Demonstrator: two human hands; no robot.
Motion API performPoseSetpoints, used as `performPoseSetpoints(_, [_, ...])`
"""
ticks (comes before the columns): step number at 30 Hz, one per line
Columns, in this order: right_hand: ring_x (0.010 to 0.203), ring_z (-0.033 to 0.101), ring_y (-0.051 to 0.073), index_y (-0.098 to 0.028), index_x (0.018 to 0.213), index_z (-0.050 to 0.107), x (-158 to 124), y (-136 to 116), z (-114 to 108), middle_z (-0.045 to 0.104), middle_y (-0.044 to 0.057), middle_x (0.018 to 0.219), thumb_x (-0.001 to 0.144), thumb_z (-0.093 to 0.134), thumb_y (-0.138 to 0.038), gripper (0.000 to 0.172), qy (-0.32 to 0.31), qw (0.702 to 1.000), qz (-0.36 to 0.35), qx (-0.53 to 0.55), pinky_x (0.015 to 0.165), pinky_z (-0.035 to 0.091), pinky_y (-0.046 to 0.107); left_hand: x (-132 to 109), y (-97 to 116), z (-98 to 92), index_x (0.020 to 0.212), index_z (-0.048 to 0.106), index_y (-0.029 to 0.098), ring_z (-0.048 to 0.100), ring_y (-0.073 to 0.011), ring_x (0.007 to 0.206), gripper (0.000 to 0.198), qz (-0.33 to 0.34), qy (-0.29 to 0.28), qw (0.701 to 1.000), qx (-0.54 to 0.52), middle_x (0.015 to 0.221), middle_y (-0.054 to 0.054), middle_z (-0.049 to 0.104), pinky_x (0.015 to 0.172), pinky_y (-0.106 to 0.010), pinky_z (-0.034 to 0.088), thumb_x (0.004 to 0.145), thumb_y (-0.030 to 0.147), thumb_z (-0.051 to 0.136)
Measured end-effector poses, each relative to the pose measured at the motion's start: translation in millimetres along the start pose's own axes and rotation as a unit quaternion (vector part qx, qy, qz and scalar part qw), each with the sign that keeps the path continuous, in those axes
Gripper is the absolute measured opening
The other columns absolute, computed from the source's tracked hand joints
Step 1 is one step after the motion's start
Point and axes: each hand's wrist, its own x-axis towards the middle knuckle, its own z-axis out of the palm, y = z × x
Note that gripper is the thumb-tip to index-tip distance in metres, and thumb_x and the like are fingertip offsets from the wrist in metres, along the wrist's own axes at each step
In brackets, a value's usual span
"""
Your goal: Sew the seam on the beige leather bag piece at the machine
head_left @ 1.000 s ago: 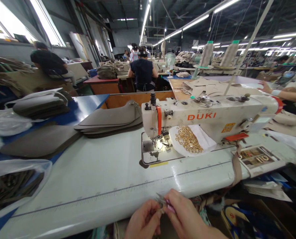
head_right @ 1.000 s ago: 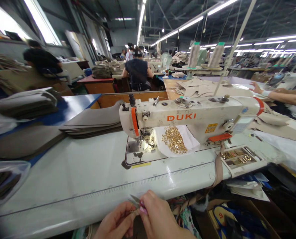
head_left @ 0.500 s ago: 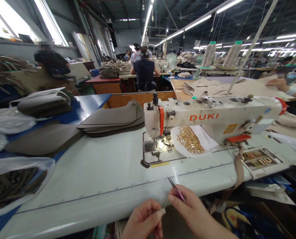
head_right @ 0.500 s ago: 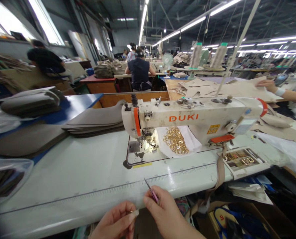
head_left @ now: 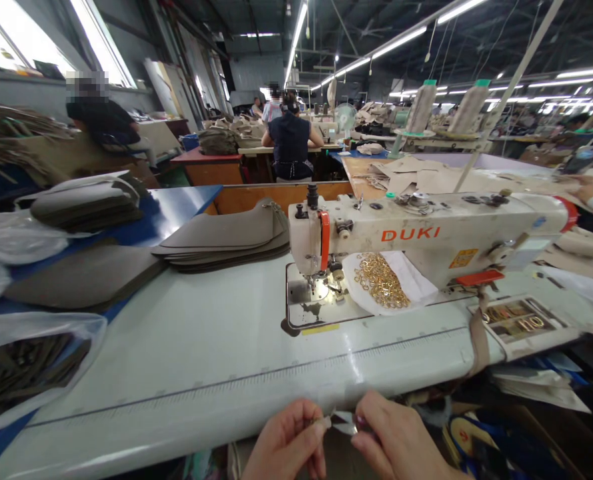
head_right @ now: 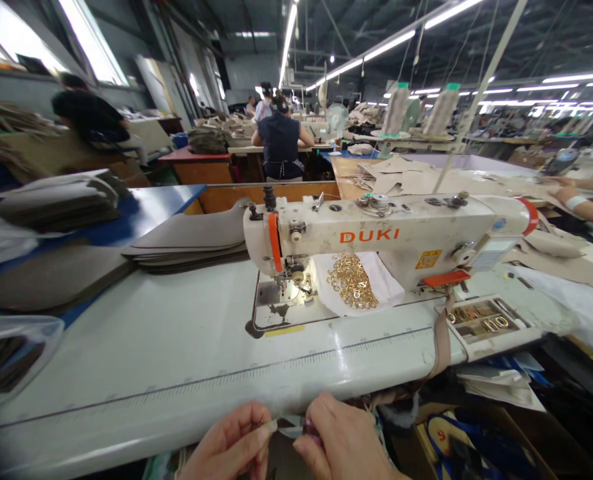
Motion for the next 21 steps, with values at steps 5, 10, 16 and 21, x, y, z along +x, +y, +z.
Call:
performPoseSetpoints(5, [0.062, 0.06, 0.015, -0.02, 0.078, 0.048, 7.0, -3.8, 0.5, 0.062, 0.002, 0.073, 0.087, 0.049, -0.025, 0.01, 0.008, 1.0, -0.023, -0.017, 0.053, 0.036, 0.023, 1.1, -1.8, -0.9, 0.07, 0.054, 0.016, 0.047, -0.0072, 0.045, 0.049, 0.003, -0.009, 1.0, 0.002, 0.048, 0.003, 0.057, 0.049, -0.02, 0.035, 0.063, 0.061, 0.071])
performPoseSetpoints(10, [0.058, 0.059, 0.015, -0.02, 0.075, 0.049, 9.6, -4.4, -1.5, 0.061, 0.001, 0.071, 0.088, 0.052, -0.028, 0.016, 0.019, 0.996, -0.053, -0.065, 0.05, 0.033, 0.024, 3.1, -4.0, -1.6, 0.071, 0.053, 0.017, 0.047, -0.0074, 0.044, 0.049, 0.004, -0.021, 1.0, -0.008, 0.048, 0.004, 0.056, 0.049, -0.02, 0.035, 0.062, 0.061, 0.072])
performPoseSetpoints(16, [0.057, 0.058, 0.015, -0.02, 0.074, 0.05, 10.7, -5.9, -2.0, 0.061, 0.001, 0.069, 0.092, 0.047, -0.033, 0.023, 0.034, 0.993, -0.066, -0.097, 0.048, 0.029, 0.026, 1.2, -5.5, -1.2, 0.073, 0.055, 0.016, 0.048, -0.0069, 0.044, 0.048, 0.004, -0.014, 1.0, -0.014, 0.049, 0.003, 0.058, 0.049, -0.019, 0.035, 0.063, 0.059, 0.073])
performPoseSetpoints(21, [0.053, 0.052, 0.014, -0.02, 0.069, 0.047, 10.8, -3.6, -0.9, 0.057, 0.001, 0.063, 0.096, 0.036, -0.034, 0.033, 0.076, 0.992, -0.078, -0.062, 0.048, 0.027, 0.027, -0.2, -2.6, 1.3, 0.072, 0.054, 0.017, 0.047, -0.0073, 0.044, 0.05, -0.002, -0.013, 1.0, -0.009, 0.048, 0.003, 0.057, 0.049, -0.02, 0.034, 0.06, 0.062, 0.073])
